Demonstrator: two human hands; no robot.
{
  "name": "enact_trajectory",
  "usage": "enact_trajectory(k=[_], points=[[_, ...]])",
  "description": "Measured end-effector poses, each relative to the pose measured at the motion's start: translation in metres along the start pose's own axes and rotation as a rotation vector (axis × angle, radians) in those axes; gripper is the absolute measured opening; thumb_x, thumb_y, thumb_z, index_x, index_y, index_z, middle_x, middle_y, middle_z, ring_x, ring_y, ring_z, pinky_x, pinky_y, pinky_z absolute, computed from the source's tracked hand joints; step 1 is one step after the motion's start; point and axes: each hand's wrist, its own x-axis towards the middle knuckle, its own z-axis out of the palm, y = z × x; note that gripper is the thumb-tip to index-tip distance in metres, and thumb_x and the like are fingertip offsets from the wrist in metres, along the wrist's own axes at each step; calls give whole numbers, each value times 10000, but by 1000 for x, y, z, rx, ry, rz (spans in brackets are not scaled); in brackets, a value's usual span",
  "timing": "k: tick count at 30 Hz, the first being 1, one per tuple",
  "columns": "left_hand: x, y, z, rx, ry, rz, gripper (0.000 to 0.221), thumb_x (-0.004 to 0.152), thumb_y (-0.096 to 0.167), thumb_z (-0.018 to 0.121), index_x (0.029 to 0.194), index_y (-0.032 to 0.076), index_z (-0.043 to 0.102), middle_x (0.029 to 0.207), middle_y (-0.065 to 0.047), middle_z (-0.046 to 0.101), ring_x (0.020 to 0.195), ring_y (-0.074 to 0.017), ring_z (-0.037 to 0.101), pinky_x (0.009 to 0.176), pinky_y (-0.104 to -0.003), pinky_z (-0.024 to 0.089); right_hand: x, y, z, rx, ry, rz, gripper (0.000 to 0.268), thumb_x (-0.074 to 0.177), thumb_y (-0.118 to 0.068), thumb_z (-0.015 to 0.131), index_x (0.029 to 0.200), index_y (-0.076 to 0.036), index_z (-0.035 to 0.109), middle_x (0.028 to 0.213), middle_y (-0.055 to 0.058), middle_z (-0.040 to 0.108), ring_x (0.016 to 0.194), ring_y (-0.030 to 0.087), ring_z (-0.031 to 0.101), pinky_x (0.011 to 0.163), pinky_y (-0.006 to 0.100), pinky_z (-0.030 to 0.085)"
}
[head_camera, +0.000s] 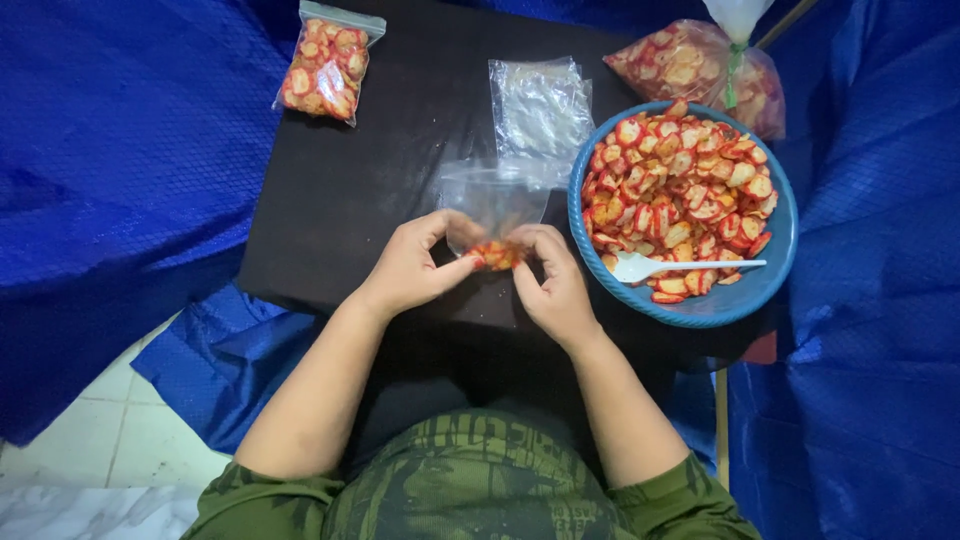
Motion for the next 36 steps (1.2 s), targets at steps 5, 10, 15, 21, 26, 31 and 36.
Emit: enact_trajectory(k=[5,10,15,21,26,31,36], points=[[-3,-20,2,1,29,-45,51,920,62,708,935,106,729,730,-23,765,737,-142,738,807,-306,569,-3,8,2,-12,-5,-26,213,863,103,665,1019,-34,717,1021,125,686,987,295,671,894,386,530],[-2,-18,-4,-28,20,-63,79,998,99,641,1038,98,710,794,-42,774,754,-131,732,780,-300,580,-1,2,0,25,-23,-32,260,812,85,736,1043,-33,712,1032,125,669,967,269,653,879,381,524],[0,-10,-10,-150,-122,-60,470,758,-5,848,1183,73,663,971,-51,762,924,-137,682,889,-340,564,2,-10,-1,35,-34,36,263,860,101,682,1096,-14,700,996,144,654,928,287,655,858,407,538],[-1,-17,-7,-89,-49,-90,421,751,-24,827,1152,45,718,926,-104,796,887,-188,748,876,-369,584,-1,-2,-1,174,9,132,217,988,46,597,1169,-32,687,981,92,642,913,186,658,872,349,553],[3,-1,-6,-96,-17,-81,244,838,43,799,1079,66,765,876,-92,798,845,-172,756,831,-344,595,-3,6,-4,266,20,189,180,1079,-68,501,1130,-31,669,965,86,646,908,159,649,881,338,557],[2,-11,-8,-163,1,-167,170,951,28,671,1092,70,755,844,-73,793,800,-143,760,799,-320,618,-3,9,-3,296,72,222,227,1120,-179,431,1138,-51,618,1035,79,655,951,118,598,895,282,521],[-1,-26,-6,-161,41,-157,103,967,45,672,1047,53,737,787,-80,788,694,-155,769,699,-290,627,-6,4,-2,309,51,233,139,1080,-131,537,1180,-57,599,1052,71,684,990,128,612,874,285,518]])
